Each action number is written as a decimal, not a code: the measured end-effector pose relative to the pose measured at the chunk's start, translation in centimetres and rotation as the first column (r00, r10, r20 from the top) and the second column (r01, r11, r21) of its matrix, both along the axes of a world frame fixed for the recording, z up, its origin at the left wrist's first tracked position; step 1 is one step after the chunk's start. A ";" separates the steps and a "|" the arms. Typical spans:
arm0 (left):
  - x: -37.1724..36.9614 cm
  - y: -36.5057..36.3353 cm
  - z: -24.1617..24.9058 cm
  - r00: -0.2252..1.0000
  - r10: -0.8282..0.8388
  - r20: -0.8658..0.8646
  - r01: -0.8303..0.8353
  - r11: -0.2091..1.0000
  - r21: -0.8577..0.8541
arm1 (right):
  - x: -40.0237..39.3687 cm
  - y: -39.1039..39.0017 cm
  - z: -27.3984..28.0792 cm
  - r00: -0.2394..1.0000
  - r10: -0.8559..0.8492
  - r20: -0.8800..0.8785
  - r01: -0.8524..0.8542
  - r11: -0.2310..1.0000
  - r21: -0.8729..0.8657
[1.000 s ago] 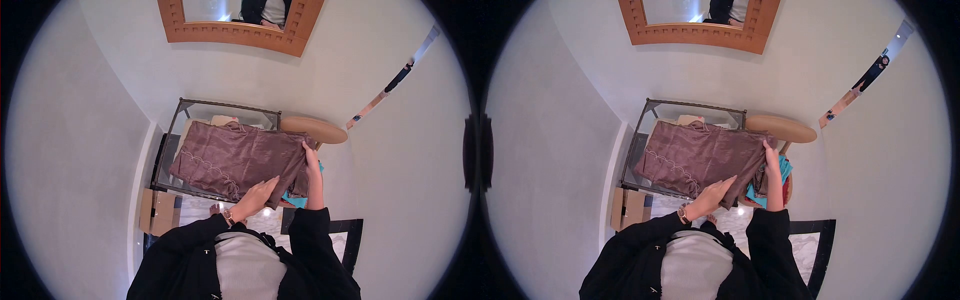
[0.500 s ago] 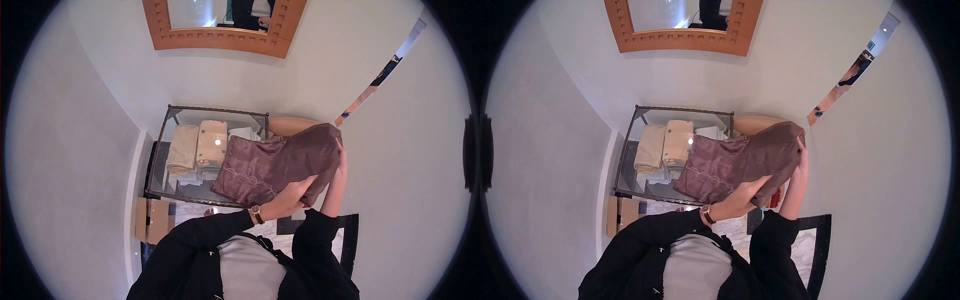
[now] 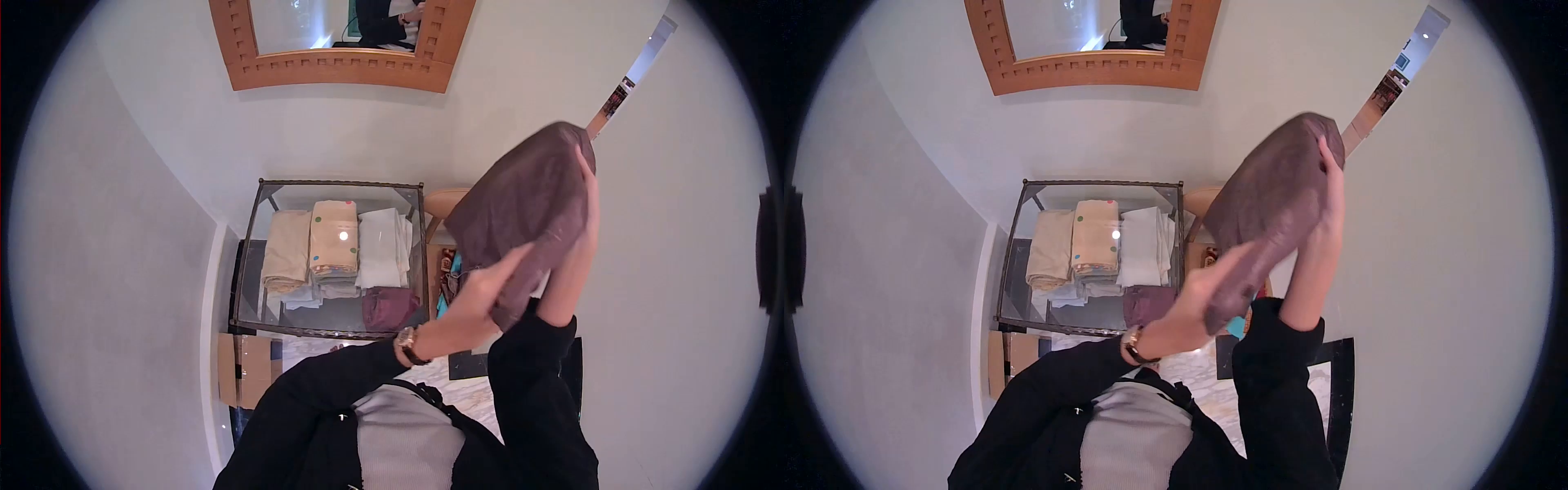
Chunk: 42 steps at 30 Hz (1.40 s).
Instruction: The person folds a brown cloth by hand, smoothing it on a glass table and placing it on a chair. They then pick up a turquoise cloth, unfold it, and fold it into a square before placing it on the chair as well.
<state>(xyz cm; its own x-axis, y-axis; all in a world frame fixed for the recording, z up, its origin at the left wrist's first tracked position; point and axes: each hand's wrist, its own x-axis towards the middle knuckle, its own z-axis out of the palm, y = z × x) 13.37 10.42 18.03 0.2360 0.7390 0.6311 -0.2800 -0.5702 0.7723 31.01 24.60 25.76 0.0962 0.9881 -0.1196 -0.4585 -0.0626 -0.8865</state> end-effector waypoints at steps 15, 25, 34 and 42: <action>-23.2 -4.7 -18.4 0.472 0.878 -0.076 -0.722 0.335 -0.605 | -36.4 3.0 -18.9 0.951 0.156 0.268 -0.193 0.974 0.117; -29.3 -10.1 -26.4 0.515 0.850 0.111 -0.285 0.292 -0.913 | -48.2 0.4 -35.7 0.749 0.419 0.513 -0.446 0.892 -0.077; -36.5 -12.6 -38.0 0.221 0.855 -0.470 -0.707 -0.192 -0.681 | -37.4 -0.8 -38.5 0.556 -0.019 0.831 -0.569 0.721 0.396; -37.8 -2.8 -30.7 0.026 0.588 -0.809 -0.936 0.298 0.187 | -21.4 9.2 -40.7 0.211 -0.299 0.931 -0.388 0.848 0.361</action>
